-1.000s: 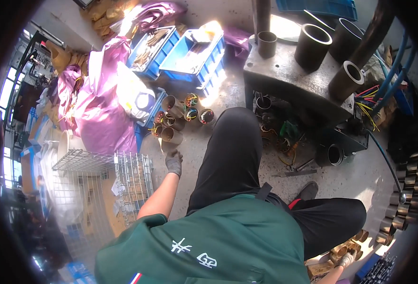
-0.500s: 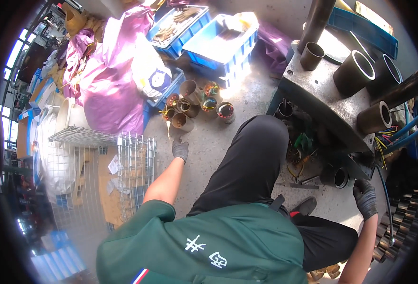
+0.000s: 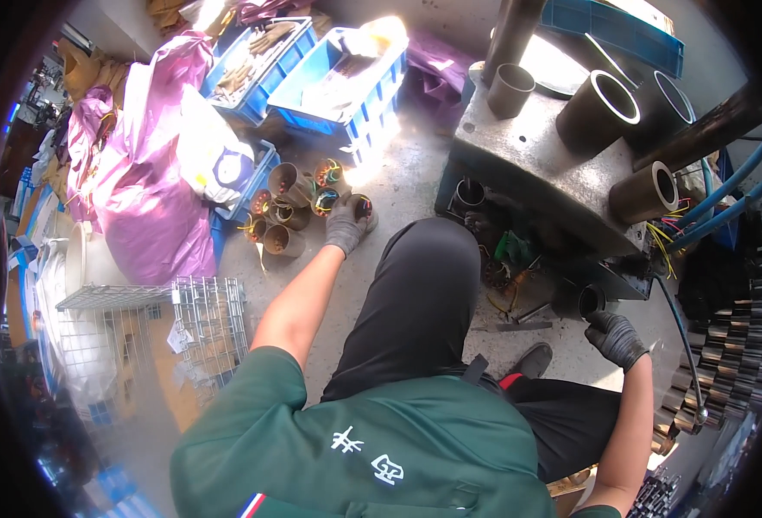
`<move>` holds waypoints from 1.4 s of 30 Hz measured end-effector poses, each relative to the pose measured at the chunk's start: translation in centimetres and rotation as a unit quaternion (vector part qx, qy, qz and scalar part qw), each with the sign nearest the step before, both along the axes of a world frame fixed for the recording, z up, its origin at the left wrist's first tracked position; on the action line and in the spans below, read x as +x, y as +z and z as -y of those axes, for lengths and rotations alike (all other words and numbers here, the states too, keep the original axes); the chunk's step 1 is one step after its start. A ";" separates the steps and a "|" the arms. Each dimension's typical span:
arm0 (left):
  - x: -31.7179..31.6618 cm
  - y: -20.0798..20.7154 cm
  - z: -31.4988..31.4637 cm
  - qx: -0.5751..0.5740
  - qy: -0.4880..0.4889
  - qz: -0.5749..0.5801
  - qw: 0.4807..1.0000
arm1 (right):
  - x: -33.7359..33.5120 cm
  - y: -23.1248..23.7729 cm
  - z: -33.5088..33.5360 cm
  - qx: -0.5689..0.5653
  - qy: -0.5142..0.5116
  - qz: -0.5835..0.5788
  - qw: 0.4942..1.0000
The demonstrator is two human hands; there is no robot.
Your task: The person picks up metal sleeves and inserts them into a hydraulic press machine, operating the lever to press the sleeves onto a metal shaft, and then removes the assembly to check it.
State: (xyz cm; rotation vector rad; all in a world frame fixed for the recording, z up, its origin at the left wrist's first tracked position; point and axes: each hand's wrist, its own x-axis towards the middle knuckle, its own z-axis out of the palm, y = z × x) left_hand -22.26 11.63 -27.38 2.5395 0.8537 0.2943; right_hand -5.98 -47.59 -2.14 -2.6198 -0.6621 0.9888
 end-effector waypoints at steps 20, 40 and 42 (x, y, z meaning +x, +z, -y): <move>-3.3 -7.9 3.2 -0.259 0.048 -0.383 0.885 | 1.3 0.3 -0.1 0.020 -0.021 -0.013 1.000; -1.0 12.1 3.7 -0.302 0.046 0.305 0.902 | -0.7 8.6 -7.5 0.167 0.110 0.157 0.967; 1.5 17.5 4.3 -0.240 -0.007 0.364 0.900 | -0.7 6.7 -7.4 0.203 0.087 0.163 0.962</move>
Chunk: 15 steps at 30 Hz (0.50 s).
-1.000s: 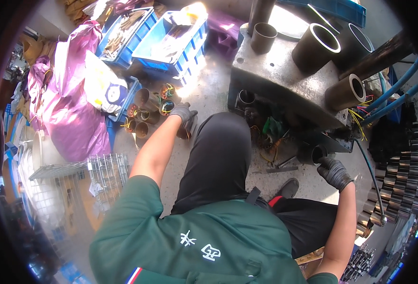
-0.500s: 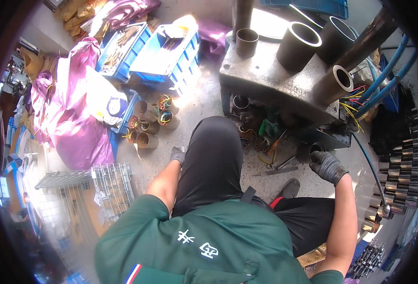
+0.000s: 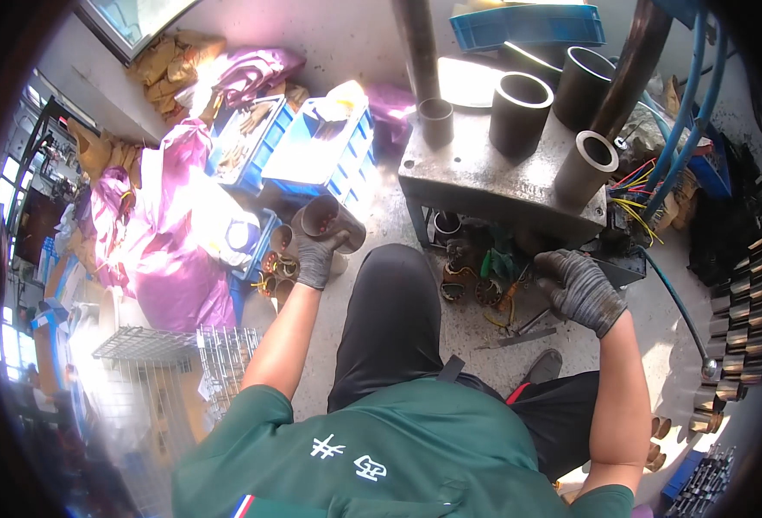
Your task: The person picks up metal sleeves and inserts them into a hydraulic press machine, operating the lever to press the sleeves onto a metal shaft, and then removes the assembly to check it.
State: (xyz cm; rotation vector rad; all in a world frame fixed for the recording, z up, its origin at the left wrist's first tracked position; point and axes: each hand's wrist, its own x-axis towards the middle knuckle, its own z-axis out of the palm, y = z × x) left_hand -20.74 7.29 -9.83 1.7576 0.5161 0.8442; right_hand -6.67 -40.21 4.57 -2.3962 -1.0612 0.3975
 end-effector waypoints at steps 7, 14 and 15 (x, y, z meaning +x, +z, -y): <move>11.5 12.9 4.9 -0.396 -0.294 0.234 0.838 | 1.1 -1.7 2.5 -0.091 0.045 -0.009 0.995; 21.7 20.7 11.8 -0.400 -0.400 0.210 0.797 | 1.6 -0.6 1.4 -0.132 0.025 -0.033 0.990; 23.6 21.0 11.2 -0.388 -0.377 0.213 0.814 | 1.8 -0.7 1.1 -0.126 0.017 -0.029 0.991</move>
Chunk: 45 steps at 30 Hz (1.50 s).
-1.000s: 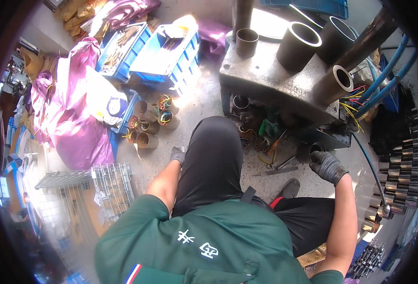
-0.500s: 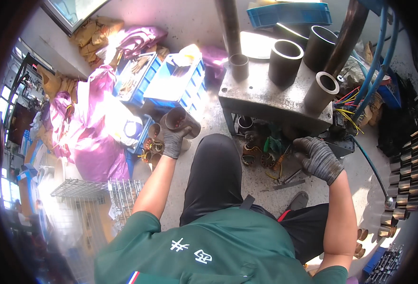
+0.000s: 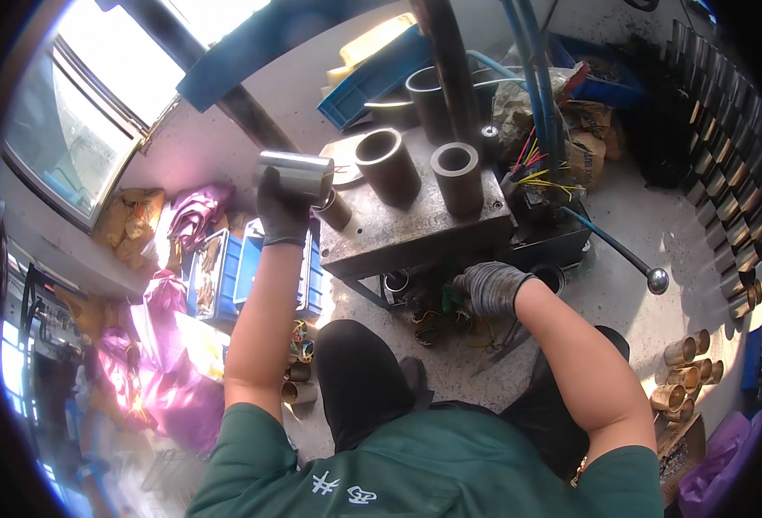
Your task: The person picks up metal sleeves and inserts them into a hydraulic press machine, operating the lever to press the sleeves onto a metal shaft, and then removes the assembly to check it.
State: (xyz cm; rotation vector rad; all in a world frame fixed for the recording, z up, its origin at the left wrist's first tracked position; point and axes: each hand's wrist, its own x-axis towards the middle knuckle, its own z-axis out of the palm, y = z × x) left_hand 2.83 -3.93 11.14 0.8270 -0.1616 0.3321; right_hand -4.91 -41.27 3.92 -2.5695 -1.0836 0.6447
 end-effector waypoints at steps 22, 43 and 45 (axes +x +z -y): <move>15.0 -1.5 9.3 0.467 0.316 0.103 0.819 | 1.8 0.6 0.9 0.019 0.026 0.085 0.996; -6.8 -13.8 13.2 0.300 0.041 -0.056 0.951 | 19.4 -12.6 -3.1 0.543 -0.247 0.045 0.802; -8.8 -15.3 14.8 0.374 -0.076 -0.088 0.920 | 20.0 -12.7 -1.7 0.440 -0.244 0.120 0.856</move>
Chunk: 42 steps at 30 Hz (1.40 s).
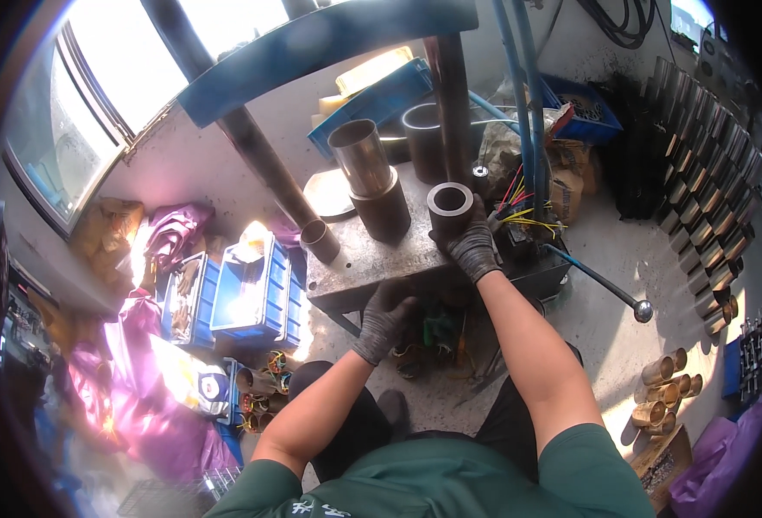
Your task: The person picks up metal sleeves and inserts them into a hydraulic press machine, operating the lever to press the sleeves onto a metal shaft, and then removes the assembly to check it.
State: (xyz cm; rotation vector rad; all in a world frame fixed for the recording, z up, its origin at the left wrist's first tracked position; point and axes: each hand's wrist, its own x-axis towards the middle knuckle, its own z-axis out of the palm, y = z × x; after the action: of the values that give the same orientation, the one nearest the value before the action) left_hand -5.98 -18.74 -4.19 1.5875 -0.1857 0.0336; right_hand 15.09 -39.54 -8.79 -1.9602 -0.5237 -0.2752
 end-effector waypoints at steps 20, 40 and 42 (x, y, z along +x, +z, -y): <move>-1.0 -0.3 2.2 0.500 -0.298 0.095 0.807 | -8.6 13.6 -5.8 0.412 -0.066 0.124 0.900; 1.1 1.0 2.4 0.490 -0.319 0.096 0.806 | 2.6 30.7 -16.4 0.049 -0.144 0.337 0.929; 1.4 1.1 2.6 0.488 -0.323 0.099 0.805 | 3.5 30.7 -16.9 0.026 -0.185 0.370 0.910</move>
State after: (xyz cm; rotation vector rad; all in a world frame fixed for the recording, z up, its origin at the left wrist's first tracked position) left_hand -4.61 -21.33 -3.11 2.4598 -1.0382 -0.5103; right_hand 18.57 -22.65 21.87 -1.8500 -0.6022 -1.2917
